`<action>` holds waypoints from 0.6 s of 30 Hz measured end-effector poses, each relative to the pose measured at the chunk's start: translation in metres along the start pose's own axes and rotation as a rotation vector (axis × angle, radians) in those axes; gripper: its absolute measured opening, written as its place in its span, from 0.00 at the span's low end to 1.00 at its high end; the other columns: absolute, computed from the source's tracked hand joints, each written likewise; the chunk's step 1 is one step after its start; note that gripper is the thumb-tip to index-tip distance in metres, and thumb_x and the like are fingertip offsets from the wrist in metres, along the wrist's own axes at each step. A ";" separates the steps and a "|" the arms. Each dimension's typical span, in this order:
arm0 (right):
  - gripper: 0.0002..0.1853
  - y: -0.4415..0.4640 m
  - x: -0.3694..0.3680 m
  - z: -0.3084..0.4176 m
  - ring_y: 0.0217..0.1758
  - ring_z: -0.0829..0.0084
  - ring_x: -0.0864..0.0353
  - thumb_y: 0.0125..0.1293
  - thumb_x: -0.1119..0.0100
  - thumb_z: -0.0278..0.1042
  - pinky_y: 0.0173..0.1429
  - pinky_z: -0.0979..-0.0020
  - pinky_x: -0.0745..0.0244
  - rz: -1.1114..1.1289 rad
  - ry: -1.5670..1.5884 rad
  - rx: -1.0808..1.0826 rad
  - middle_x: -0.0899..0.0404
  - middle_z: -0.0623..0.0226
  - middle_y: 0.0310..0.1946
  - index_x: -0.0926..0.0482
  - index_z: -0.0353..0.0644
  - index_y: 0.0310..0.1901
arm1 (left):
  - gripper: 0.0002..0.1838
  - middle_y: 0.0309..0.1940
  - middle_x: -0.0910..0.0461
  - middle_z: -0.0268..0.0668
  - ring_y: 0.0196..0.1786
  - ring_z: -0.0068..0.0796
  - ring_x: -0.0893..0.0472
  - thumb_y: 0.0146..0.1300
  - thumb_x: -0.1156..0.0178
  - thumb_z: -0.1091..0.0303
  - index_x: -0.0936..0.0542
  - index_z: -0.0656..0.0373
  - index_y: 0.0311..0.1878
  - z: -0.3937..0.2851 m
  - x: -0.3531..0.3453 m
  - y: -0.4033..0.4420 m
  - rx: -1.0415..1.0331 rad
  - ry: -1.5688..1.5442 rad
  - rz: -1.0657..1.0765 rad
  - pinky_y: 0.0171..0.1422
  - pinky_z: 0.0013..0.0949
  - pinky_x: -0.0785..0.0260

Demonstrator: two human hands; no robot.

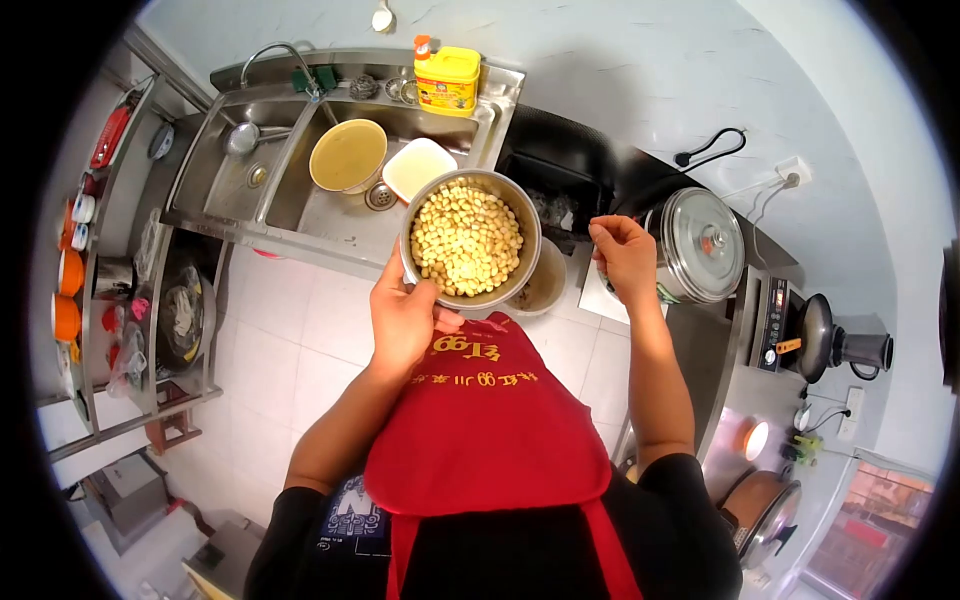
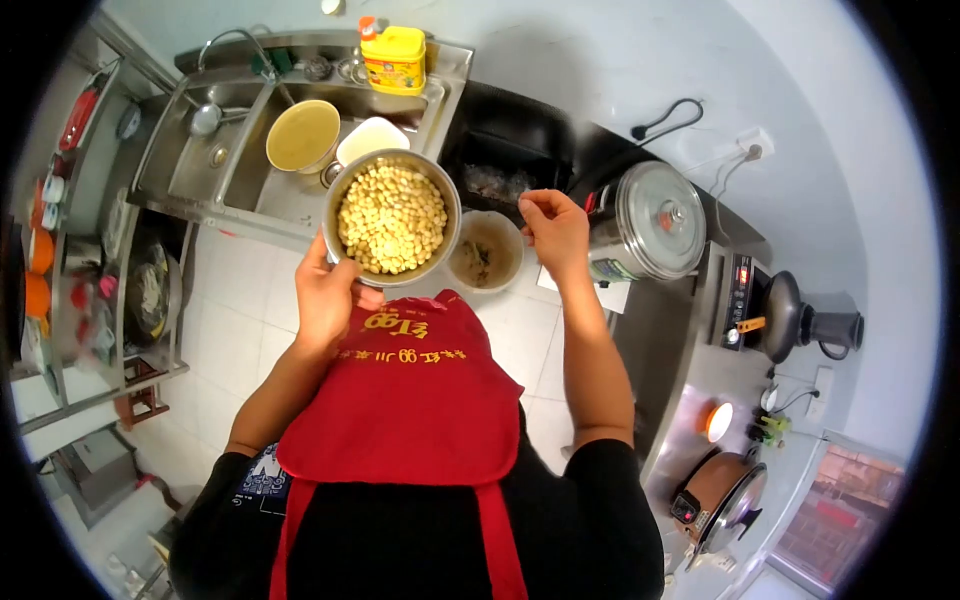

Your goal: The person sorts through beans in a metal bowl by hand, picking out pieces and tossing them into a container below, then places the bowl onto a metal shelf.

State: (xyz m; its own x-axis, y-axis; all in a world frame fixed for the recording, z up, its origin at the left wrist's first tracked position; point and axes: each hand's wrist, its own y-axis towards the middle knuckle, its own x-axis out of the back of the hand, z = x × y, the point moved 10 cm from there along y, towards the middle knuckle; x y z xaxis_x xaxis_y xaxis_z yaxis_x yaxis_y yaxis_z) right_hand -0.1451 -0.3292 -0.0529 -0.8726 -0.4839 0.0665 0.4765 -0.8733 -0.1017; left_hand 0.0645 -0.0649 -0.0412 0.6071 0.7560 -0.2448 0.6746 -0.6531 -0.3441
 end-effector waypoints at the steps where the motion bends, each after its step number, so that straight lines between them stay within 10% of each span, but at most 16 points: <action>1: 0.08 0.002 0.009 -0.001 0.29 0.83 0.23 0.69 0.32 0.29 0.33 0.79 0.28 -0.039 -0.237 0.043 0.16 0.71 0.32 0.15 0.35 0.46 | 0.34 0.40 0.15 0.48 0.22 0.30 0.16 0.65 0.53 0.82 0.38 0.61 0.77 0.000 0.000 0.000 0.001 0.006 -0.005 0.24 0.29 0.19; 15: 0.09 0.005 0.026 -0.005 0.30 0.77 0.20 0.65 0.31 0.31 0.40 0.73 0.24 -0.149 -0.730 0.115 0.15 0.64 0.27 0.14 0.34 0.41 | 0.35 0.40 0.15 0.49 0.22 0.30 0.16 0.64 0.53 0.83 0.38 0.61 0.77 -0.006 -0.005 -0.003 -0.021 0.010 0.009 0.24 0.28 0.20; 18: 0.07 0.013 0.031 -0.019 0.34 0.59 0.14 0.63 0.33 0.30 0.43 0.65 0.21 -0.141 -0.754 0.199 0.14 0.55 0.32 0.14 0.37 0.40 | 0.36 0.39 0.15 0.50 0.22 0.31 0.16 0.65 0.55 0.83 0.42 0.60 0.79 -0.005 -0.003 -0.002 -0.020 0.012 0.016 0.24 0.29 0.19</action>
State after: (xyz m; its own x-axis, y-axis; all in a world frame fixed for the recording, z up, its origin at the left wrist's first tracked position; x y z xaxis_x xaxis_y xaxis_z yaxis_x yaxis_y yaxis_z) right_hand -0.1680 -0.3542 -0.0708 -0.6522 -0.2138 0.7273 0.4392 -0.8885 0.1327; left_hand 0.0637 -0.0664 -0.0351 0.6227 0.7450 -0.2394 0.6730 -0.6659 -0.3219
